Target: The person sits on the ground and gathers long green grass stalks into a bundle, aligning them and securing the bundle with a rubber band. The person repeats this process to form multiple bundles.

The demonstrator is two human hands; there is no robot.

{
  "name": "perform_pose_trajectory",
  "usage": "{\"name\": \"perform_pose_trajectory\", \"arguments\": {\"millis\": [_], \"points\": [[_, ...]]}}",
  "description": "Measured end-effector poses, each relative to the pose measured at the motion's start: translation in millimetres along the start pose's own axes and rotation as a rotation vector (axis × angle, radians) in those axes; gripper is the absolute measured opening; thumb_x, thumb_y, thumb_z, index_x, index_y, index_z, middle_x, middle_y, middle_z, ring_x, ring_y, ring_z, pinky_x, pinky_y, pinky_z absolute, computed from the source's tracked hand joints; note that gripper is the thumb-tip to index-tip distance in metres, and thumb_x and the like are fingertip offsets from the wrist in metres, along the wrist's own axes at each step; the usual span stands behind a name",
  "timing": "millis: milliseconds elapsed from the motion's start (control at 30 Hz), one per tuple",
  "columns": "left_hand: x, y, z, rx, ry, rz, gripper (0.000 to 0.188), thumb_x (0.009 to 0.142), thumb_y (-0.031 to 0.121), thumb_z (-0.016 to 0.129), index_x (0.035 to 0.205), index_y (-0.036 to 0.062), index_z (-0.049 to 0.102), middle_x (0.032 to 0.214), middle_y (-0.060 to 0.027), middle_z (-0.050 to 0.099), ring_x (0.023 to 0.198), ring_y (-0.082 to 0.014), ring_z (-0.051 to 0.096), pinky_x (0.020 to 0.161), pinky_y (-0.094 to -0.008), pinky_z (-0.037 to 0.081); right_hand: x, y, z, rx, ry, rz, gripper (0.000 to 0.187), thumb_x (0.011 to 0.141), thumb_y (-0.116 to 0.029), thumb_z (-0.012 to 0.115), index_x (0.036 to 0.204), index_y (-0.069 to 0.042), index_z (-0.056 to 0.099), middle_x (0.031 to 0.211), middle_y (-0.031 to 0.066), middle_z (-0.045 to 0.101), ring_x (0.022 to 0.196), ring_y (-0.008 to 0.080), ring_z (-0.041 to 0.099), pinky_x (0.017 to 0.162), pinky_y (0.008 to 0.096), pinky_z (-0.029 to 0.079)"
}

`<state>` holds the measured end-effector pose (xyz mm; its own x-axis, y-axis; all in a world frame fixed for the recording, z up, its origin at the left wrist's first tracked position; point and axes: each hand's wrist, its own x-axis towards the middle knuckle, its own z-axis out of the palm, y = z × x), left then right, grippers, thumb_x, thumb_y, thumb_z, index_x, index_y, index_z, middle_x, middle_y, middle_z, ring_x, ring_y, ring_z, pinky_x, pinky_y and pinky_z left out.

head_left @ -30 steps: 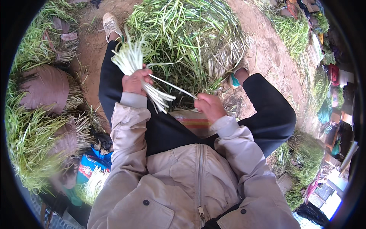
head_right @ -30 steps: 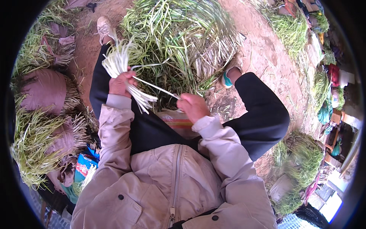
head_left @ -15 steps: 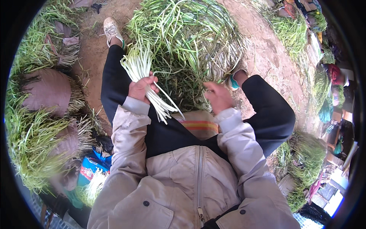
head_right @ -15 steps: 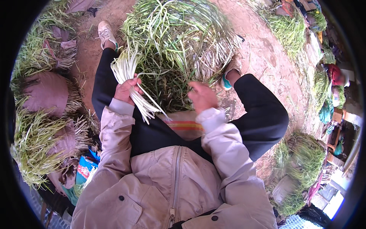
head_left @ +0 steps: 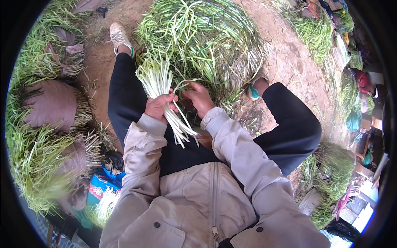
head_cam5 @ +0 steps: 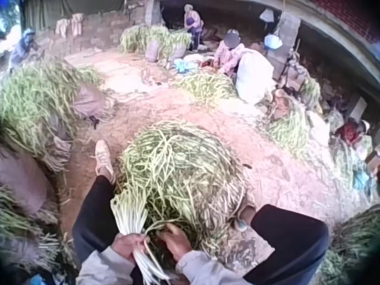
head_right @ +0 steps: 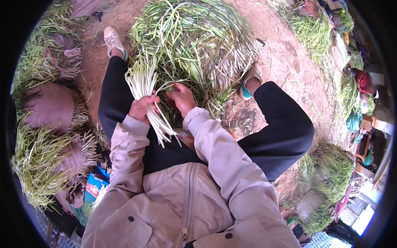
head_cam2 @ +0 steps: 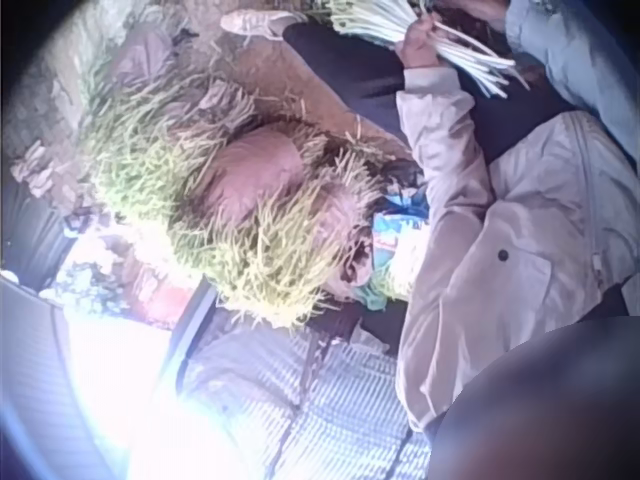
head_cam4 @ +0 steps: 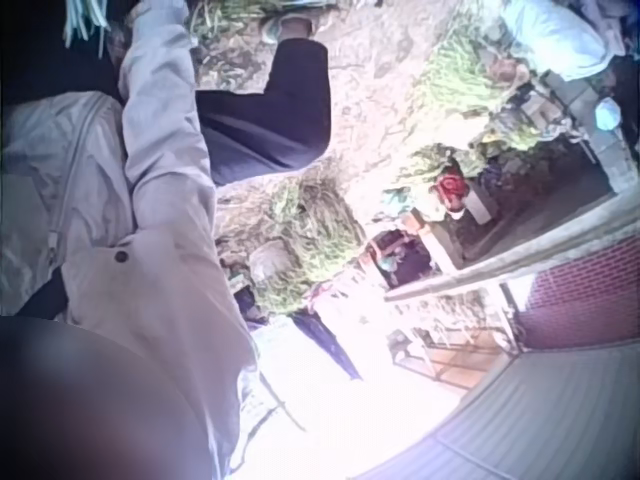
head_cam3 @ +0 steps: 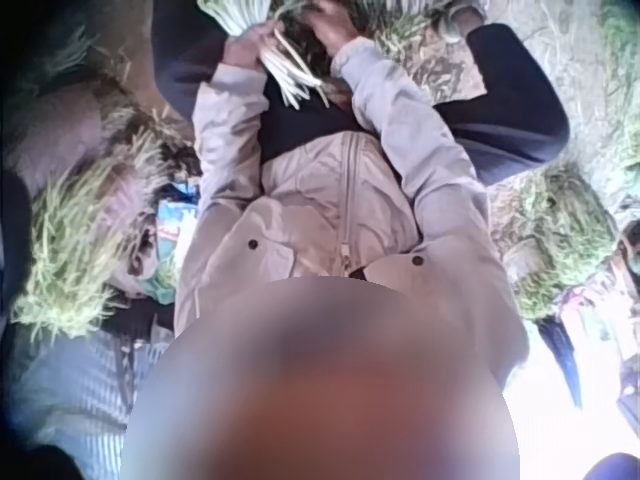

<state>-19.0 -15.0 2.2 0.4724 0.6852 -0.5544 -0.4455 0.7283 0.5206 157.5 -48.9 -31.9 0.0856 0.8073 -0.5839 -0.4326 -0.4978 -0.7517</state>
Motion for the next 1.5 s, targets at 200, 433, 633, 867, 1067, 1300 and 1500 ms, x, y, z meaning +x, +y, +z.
{"name": "perform_pose_trajectory", "arguments": {"millis": [200,433,633,867,1067,1300,1500], "points": [[0,1,5,0.072,0.033,-0.024,0.028,0.086,0.012,0.072,0.112,0.0056,0.061,0.081,-0.004,0.067,0.061,-0.013,0.062,0.057,-0.0324,0.056,-9,-11,-14,0.114,-0.149,0.015,0.028,0.096,-0.023,0.07,0.117,-0.006,0.066,0.09,0.0011,0.064,0.073,0.0116,0.064,0.068,0.026,0.053],[1,-2,5,0.074,0.067,-0.036,0.03,0.085,0.01,0.072,0.112,0.0031,0.062,0.082,-0.0067,0.068,0.057,-0.0129,0.062,0.055,-0.0325,0.058,-2,-5,-14,0.195,-0.11,0.086,0.022,0.096,-0.027,0.069,0.109,-0.01,0.065,0.088,0.0027,0.066,0.07,0.0157,0.066,0.065,0.0301,0.057],[1,-2,3,0.035,0.017,-0.028,0.033,0.085,0.011,0.073,0.115,0.0033,0.06,0.083,-0.0061,0.067,0.059,-0.012,0.062,0.056,-0.032,0.059,2,9,-21,0.338,0.136,0.178,0.018,0.098,-0.023,0.066,0.112,-0.013,0.064,0.089,0.004,0.066,0.074,0.0198,0.067,0.066,0.0353,0.058],[2,-3,3,0.026,0.008,-0.055,0.033,0.087,0.011,0.072,0.116,0.0028,0.059,0.083,-0.0058,0.067,0.06,-0.0116,0.062,0.058,-0.0314,0.059,5,11,-14,0.249,0.038,0.15,0.016,0.097,-0.016,0.064,0.112,-0.01,0.064,0.087,0.0038,0.066,0.072,0.0174,0.067,0.064,0.0321,0.056],[3,-3,4,0.04,0.028,-0.064,0.033,0.087,0.011,0.072,0.115,0.0007,0.059,0.083,-0.0065,0.068,0.059,-0.012,0.062,0.058,-0.0317,0.059,5,13,-6,0.042,-0.019,0.056,0.016,0.093,-0.004,0.062,0.109,-0.005,0.065,0.091,0.0036,0.069,0.072,0.0129,0.066,0.067,0.0268,0.055],[3,-3,4,0.059,0.06,-0.07,0.032,0.085,0.009,0.072,0.114,-0.0002,0.06,0.082,-0.0078,0.068,0.058,-0.0125,0.062,0.057,-0.0324,0.059,-3,9,10,0.052,-0.004,-0.112,0.004,0.092,-0.004,0.064,0.094,-0.002,0.067,0.079,0.0041,0.068,0.067,0.0119,0.063,0.06,0.0279,0.051],[-4,2,4,-0.068,-0.086,-0.048,0.029,0.084,0.002,0.07,0.112,0.0042,0.063,0.082,-0.0098,0.068,0.059,-0.0152,0.06,0.059,-0.0334,0.057,-3,7,-6,-0.779,0.226,-0.563,0.01,0.085,-0.01,0.067,0.089,-0.001,0.068,0.077,0.0201,0.064,0.068,0.0311,0.064,0.066,0.0384,0.049]]}}
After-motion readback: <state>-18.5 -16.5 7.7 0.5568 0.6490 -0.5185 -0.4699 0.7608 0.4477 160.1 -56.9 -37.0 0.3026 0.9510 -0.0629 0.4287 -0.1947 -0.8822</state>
